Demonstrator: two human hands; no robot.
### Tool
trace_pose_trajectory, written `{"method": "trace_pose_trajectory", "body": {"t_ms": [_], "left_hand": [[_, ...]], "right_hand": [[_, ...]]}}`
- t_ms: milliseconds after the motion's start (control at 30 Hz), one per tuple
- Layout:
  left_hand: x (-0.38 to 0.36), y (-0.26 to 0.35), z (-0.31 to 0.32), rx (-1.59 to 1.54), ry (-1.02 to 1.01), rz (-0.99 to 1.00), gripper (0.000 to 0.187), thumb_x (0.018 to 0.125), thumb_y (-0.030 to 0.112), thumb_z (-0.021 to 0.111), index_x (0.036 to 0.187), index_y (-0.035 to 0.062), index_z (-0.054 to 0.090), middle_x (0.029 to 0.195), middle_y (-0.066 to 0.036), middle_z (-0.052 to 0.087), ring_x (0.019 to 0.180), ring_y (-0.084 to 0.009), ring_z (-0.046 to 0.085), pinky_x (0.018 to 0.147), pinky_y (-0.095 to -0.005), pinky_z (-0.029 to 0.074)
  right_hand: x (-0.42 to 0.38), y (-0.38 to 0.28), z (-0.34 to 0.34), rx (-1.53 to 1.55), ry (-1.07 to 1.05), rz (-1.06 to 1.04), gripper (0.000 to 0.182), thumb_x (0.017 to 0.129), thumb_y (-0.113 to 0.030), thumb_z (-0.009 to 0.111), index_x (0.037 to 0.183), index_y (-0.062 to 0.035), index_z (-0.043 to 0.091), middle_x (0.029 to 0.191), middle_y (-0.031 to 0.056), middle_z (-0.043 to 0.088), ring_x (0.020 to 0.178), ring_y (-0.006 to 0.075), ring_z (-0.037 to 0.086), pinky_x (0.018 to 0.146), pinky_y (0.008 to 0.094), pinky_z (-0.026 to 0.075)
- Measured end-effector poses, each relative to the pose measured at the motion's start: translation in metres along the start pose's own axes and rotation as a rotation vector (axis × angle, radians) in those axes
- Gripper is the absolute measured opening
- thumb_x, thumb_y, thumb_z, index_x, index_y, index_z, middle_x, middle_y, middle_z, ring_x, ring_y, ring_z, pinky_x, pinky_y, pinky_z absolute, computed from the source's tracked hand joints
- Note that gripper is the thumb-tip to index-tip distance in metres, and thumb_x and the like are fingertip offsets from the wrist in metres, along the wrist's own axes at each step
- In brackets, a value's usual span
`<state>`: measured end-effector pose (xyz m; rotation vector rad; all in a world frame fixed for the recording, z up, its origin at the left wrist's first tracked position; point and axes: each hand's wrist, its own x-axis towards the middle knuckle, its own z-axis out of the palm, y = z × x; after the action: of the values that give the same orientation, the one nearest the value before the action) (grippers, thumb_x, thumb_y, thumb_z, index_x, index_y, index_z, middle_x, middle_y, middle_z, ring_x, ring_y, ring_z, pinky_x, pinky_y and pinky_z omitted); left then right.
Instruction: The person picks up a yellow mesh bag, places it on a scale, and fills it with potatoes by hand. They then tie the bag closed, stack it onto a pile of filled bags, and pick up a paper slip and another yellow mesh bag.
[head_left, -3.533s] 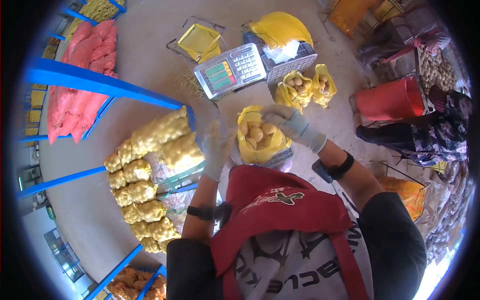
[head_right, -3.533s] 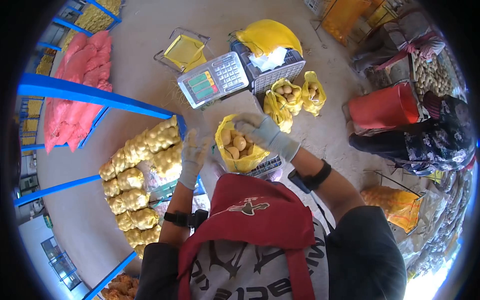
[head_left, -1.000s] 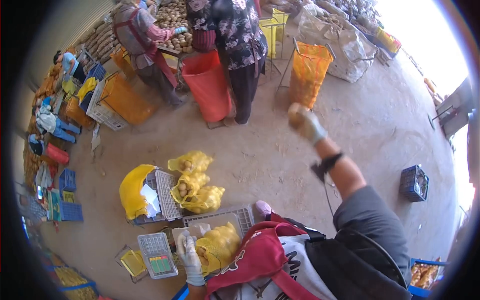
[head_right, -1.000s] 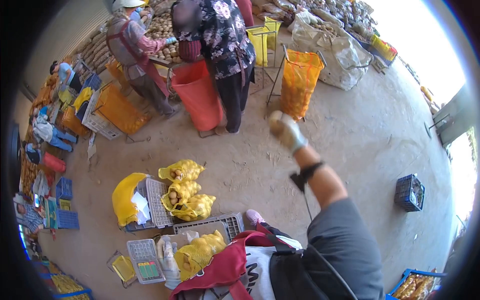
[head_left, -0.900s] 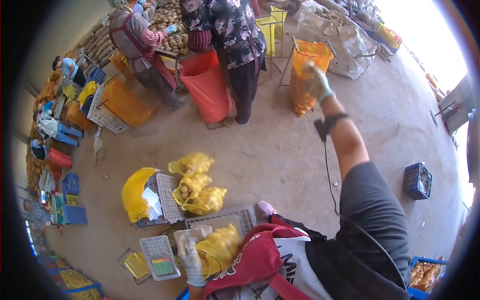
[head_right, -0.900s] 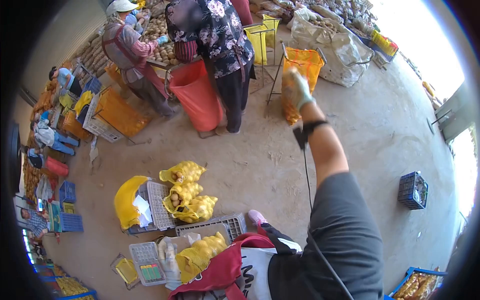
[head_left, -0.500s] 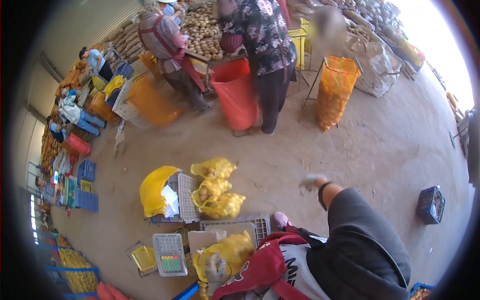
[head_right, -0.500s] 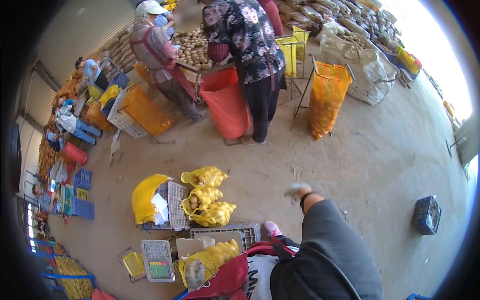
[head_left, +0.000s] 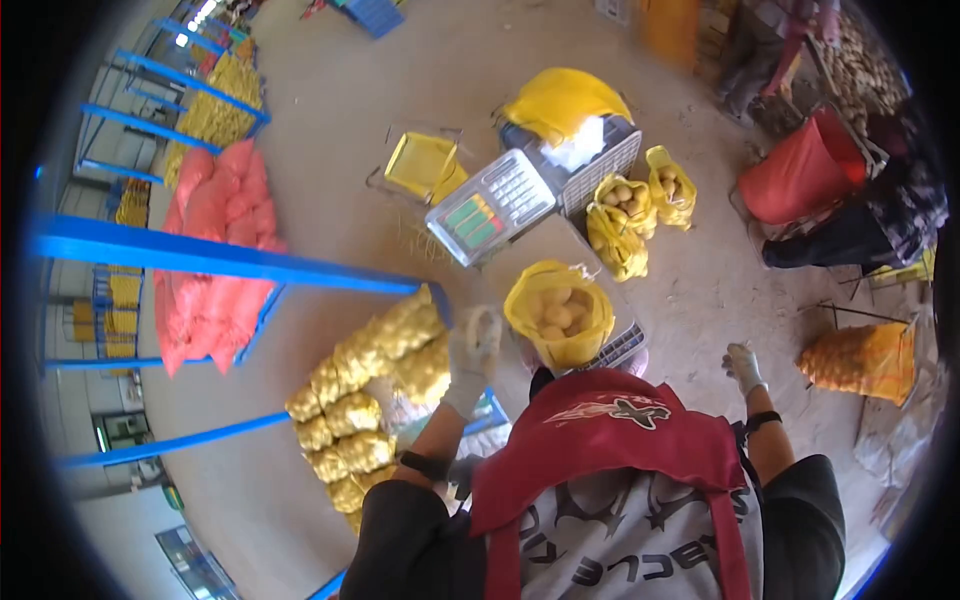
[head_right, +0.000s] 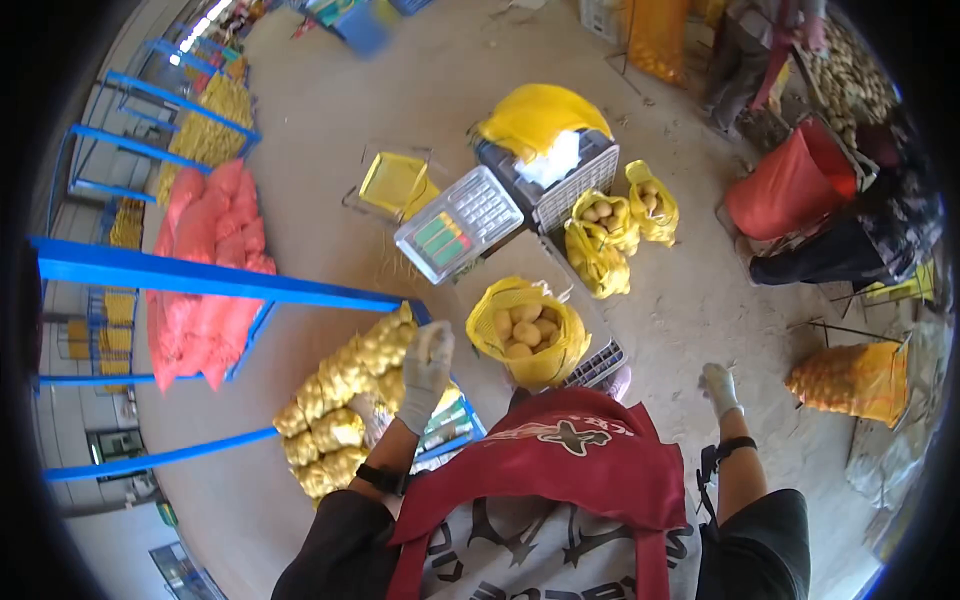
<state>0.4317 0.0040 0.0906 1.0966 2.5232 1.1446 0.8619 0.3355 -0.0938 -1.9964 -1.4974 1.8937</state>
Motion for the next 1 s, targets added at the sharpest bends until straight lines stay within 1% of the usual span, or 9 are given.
{"method": "trace_pose_trajectory", "body": {"t_ms": [167,300,367,467,733,800,833,900,1000], "left_hand": [[-0.014,-0.066,0.001,-0.135,0.128,-0.326,0.03,0.077,0.024,0.065,0.098,0.0048,0.056,0.097,-0.014,0.056,0.084,-0.0278,0.057,0.076,-0.0342,0.045],[-0.012,-0.077,0.006,0.371,-0.234,0.236,0.05,0.081,0.043,0.056,0.108,0.0016,0.054,0.105,-0.019,0.055,0.096,-0.0328,0.054,0.084,-0.0391,0.041],[0.01,-0.026,0.004,0.078,-0.348,-0.458,0.065,0.078,0.053,0.052,0.115,-0.0006,0.049,0.114,-0.023,0.051,0.106,-0.0348,0.05,0.088,-0.0411,0.039],[0.023,-0.031,0.023,0.053,-0.333,-0.509,0.075,0.075,0.058,0.052,0.119,-0.0023,0.045,0.121,-0.027,0.046,0.108,-0.0375,0.048,0.09,-0.0416,0.038],[0.01,-0.073,0.073,-0.44,-0.465,-0.754,0.05,0.075,0.018,0.064,0.116,-0.0029,0.044,0.101,-0.014,0.056,0.091,-0.0186,0.055,0.074,-0.0296,0.047],[-0.005,-0.089,0.084,-0.52,-0.401,-0.61,0.042,0.076,0.008,0.056,0.115,-0.0023,0.045,0.098,-0.012,0.057,0.087,-0.0177,0.055,0.075,-0.0287,0.046],[-0.007,-0.092,0.087,-0.524,-0.411,-0.62,0.042,0.076,0.008,0.056,0.115,-0.0023,0.045,0.098,-0.012,0.057,0.087,-0.0177,0.055,0.075,-0.0287,0.046],[-0.013,-0.093,0.09,-0.761,-0.285,-0.607,0.04,0.076,0.003,0.051,0.115,-0.0012,0.046,0.099,-0.012,0.056,0.088,-0.0177,0.054,0.077,-0.028,0.044],[-0.009,-0.084,0.08,-0.755,-0.235,-0.522,0.04,0.077,0.002,0.051,0.116,-0.0008,0.046,0.101,-0.012,0.056,0.09,-0.0175,0.054,0.079,-0.0281,0.043]], "right_hand": [[-0.036,-0.125,0.083,-0.071,0.004,-0.42,0.027,0.084,-0.021,0.05,0.1,-0.001,0.059,0.077,0.0016,0.058,0.066,0.0093,0.051,0.057,0.0233,0.04],[-0.063,-0.212,0.158,-0.069,-0.338,-0.659,0.032,0.086,-0.015,0.05,0.114,0.0008,0.052,0.098,0.0056,0.057,0.089,0.0124,0.054,0.08,0.0251,0.044],[-0.081,-0.236,0.191,-0.092,-0.518,-0.737,0.031,0.087,-0.016,0.05,0.113,0.0006,0.052,0.098,0.0065,0.058,0.092,0.0134,0.054,0.082,0.0256,0.044],[-0.123,-0.267,0.226,-0.282,-0.588,-0.837,0.031,0.087,-0.016,0.051,0.113,0.0003,0.052,0.097,0.0079,0.059,0.091,0.0136,0.055,0.082,0.0254,0.044],[-0.107,-0.257,0.283,-0.176,-0.791,-0.721,0.019,0.084,-0.015,0.05,0.095,-0.0005,0.058,0.091,0.0082,0.061,0.081,0.0171,0.058,0.074,0.0276,0.047],[-0.065,-0.228,0.312,-0.76,-0.866,-1.575,0.021,0.08,-0.018,0.052,0.092,-0.0031,0.061,0.092,0.0124,0.062,0.082,0.0231,0.06,0.074,0.0326,0.047],[-0.062,-0.216,0.328,-0.76,-0.869,-1.56,0.021,0.08,-0.018,0.052,0.092,-0.0031,0.061,0.092,0.0124,0.062,0.082,0.0231,0.06,0.074,0.0326,0.047],[-0.064,-0.191,0.356,-1.219,-0.661,-0.643,0.027,0.074,-0.026,0.056,0.09,-0.0055,0.063,0.097,0.016,0.062,0.087,0.0274,0.06,0.077,0.0367,0.046],[-0.049,-0.173,0.376,-1.245,-0.528,-0.439,0.043,0.068,-0.035,0.059,0.101,-0.0058,0.06,0.098,0.0181,0.062,0.091,0.0291,0.06,0.079,0.0389,0.045]]}}
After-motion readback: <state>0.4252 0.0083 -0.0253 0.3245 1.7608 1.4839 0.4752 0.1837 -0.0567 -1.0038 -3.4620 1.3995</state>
